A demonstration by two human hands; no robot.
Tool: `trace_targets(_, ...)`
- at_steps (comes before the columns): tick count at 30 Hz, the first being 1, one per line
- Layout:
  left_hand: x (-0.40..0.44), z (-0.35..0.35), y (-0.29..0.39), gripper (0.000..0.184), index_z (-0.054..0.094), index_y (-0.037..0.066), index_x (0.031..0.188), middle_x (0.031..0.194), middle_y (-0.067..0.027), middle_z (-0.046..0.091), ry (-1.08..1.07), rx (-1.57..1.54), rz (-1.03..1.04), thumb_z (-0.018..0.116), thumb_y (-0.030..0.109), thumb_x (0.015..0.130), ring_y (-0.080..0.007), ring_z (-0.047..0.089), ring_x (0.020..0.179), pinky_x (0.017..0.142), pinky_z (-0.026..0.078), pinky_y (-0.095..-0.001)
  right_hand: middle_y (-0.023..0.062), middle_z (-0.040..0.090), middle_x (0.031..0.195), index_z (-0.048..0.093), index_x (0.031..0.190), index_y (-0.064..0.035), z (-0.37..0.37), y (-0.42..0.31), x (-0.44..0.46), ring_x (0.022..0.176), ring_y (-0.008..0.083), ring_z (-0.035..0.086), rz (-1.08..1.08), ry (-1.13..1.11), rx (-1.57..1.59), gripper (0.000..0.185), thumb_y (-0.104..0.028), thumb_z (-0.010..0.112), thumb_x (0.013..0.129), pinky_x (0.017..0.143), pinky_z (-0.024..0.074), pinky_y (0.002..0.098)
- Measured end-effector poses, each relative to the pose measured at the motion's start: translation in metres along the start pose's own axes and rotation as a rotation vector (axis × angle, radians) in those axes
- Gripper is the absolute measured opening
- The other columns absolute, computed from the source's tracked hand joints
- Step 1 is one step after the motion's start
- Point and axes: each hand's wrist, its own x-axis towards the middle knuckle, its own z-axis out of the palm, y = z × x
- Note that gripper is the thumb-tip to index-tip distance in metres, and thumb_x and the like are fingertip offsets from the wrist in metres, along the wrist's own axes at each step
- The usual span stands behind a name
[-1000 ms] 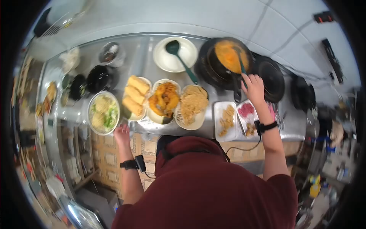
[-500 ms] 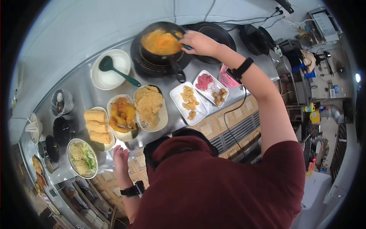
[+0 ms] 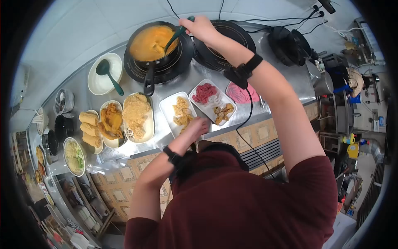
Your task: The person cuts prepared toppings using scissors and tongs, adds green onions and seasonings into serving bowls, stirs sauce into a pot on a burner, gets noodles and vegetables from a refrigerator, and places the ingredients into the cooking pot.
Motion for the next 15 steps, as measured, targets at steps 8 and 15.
trace_targets(8, 0.087, 0.034, -0.038, 0.035, 0.036, 0.006, 0.115, 0.101, -0.0144, 0.053, 0.372, 0.104, 0.179, 0.045, 0.008, 0.081, -0.0272, 0.059, 0.08, 0.059, 0.053, -0.0385, 0.01, 0.059, 0.096, 0.058, 0.103, -0.0107, -0.017, 0.006, -0.046, 0.084, 0.021, 0.055, -0.528, -0.14, -0.006, 0.025, -0.01, 0.055, 0.079, 0.077, 0.0431, 0.0289)
trace_targets(15, 0.013, 0.048, -0.001, 0.032, 0.037, 0.005, 0.113, 0.094, -0.0093, 0.053, 0.238, 0.007, 0.234, 0.044, 0.008, 0.082, -0.0207, 0.059, 0.076, 0.061, 0.052, -0.0342, 0.0083, 0.056, 0.089, 0.06, 0.097, -0.0117, -0.001, 0.041, -0.033, 0.092, 0.026, 0.049, -0.777, -0.332, -0.18, 0.026, -0.006, 0.057, 0.072, 0.085, 0.0371, 0.0342)
